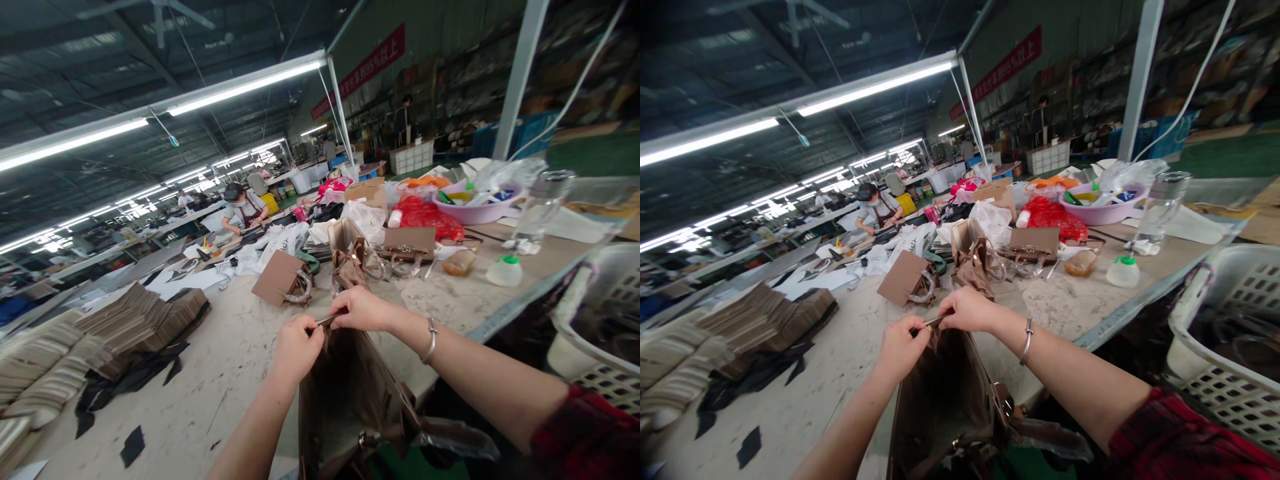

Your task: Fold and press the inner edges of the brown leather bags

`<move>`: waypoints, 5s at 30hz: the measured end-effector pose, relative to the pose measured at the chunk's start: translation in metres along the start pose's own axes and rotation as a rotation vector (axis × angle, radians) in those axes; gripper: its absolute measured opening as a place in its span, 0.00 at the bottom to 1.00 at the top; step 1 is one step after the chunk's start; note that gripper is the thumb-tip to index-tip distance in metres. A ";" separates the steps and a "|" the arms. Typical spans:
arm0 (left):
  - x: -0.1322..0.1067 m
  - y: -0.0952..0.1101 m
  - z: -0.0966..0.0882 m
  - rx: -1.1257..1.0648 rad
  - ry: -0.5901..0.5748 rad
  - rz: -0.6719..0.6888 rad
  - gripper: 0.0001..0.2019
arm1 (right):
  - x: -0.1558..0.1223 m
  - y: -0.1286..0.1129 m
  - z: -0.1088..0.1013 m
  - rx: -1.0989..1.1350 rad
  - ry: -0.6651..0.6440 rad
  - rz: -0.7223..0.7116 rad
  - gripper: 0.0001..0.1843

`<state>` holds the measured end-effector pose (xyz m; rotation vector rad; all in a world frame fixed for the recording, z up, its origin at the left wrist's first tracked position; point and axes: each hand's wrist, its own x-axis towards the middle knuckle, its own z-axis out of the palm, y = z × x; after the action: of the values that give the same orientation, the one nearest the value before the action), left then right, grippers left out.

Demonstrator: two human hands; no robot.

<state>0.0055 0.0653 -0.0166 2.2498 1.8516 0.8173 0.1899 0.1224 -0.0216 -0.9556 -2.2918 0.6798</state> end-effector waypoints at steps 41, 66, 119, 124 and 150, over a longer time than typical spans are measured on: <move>-0.005 -0.011 -0.003 -0.037 0.013 0.009 0.05 | 0.010 -0.033 0.002 -0.516 -0.095 -0.092 0.10; -0.011 -0.015 -0.015 0.096 -0.002 0.139 0.07 | 0.007 -0.027 0.003 -0.482 -0.037 -0.202 0.10; -0.011 -0.014 -0.009 0.084 -0.062 -0.120 0.06 | 0.013 -0.022 -0.003 -0.402 -0.152 -0.133 0.16; -0.010 -0.016 -0.013 -0.032 -0.085 0.025 0.11 | 0.015 -0.024 0.001 -0.466 -0.112 -0.133 0.11; 0.008 -0.003 -0.016 0.285 -0.217 0.116 0.13 | -0.114 0.032 0.045 1.035 0.264 0.488 0.32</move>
<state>-0.0039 0.0694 -0.0015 2.5156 1.8493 0.3185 0.2423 0.0464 -0.1075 -0.9575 -1.1616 1.6000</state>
